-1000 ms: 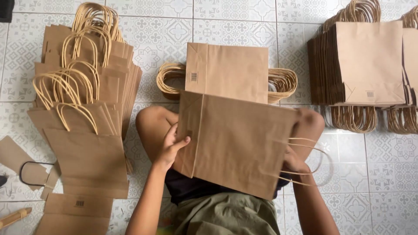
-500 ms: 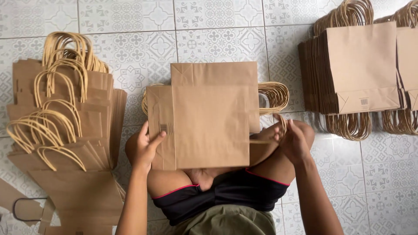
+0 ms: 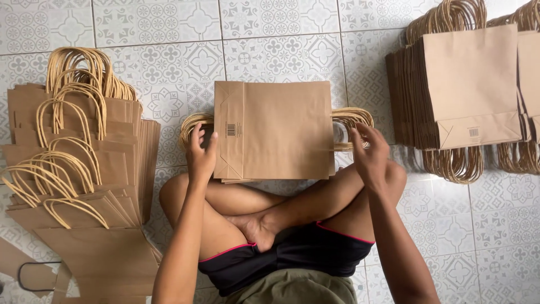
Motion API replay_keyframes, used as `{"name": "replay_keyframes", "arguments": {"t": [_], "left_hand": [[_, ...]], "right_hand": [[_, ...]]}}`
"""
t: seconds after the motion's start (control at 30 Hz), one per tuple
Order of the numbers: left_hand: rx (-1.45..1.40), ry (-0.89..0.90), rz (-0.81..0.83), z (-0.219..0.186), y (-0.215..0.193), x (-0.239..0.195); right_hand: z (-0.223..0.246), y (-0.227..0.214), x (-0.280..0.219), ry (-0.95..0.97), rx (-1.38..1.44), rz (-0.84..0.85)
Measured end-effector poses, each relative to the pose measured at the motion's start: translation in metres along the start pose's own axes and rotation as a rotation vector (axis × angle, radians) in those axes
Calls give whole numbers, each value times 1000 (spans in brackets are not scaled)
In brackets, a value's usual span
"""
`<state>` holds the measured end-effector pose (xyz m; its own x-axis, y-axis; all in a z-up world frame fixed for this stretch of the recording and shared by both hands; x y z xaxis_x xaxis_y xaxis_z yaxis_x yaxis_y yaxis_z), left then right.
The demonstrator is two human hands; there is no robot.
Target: The person sits on the floor and assembles brown paper shopping bags by folding the flat sheets into shape and inserting twisted paper handles through the pre-cut slots. They repeatedly pick up a flat bag, fold it, insert the handles, and place the finished bag into a stack.
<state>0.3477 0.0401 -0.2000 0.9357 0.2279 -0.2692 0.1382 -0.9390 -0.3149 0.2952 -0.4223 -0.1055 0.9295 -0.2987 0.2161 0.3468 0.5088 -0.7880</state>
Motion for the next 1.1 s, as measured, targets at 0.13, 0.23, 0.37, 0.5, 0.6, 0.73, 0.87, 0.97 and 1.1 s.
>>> {"name": "replay_keyframes", "arguments": {"t": [0.13,0.23,0.37,0.5,0.6,0.73,0.87,0.97,1.1], "left_hand": [[20,-18,72,-6,23,-2],[17,-7,126,3,42,-6],[72,-114,169,28,55,-8],[82,-135,177,41,55,-6],[105,-117,167,44,57,-4],[91,-91,147,44,55,-8],[86,-75,131,51,55,-6],[79,-63,125,48,54,-7],[108,109,89,63,58,1]], "right_hand": [[-2,63,5,33,-142,231],[-25,116,-3,178,-290,499],[-25,123,0,185,-357,481],[19,85,38,-134,-724,292],[60,74,61,-663,-704,-89],[69,98,67,-1160,-771,-171],[89,96,49,-1379,-736,-149],[103,76,53,-1325,-663,-266],[88,16,92,-441,-458,-545]]}}
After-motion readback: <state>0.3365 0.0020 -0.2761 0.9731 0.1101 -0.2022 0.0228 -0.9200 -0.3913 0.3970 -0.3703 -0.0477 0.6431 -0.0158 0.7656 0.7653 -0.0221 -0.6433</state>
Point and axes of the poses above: each hand's wrist, its own x-axis towards the middle knuckle, its own y-axis out of the palm, z = x × y, the point moved 10 cm from there along x, towards the middle knuckle, and after that the axes turned 11 degrees about -x, right-handed, at the moved point
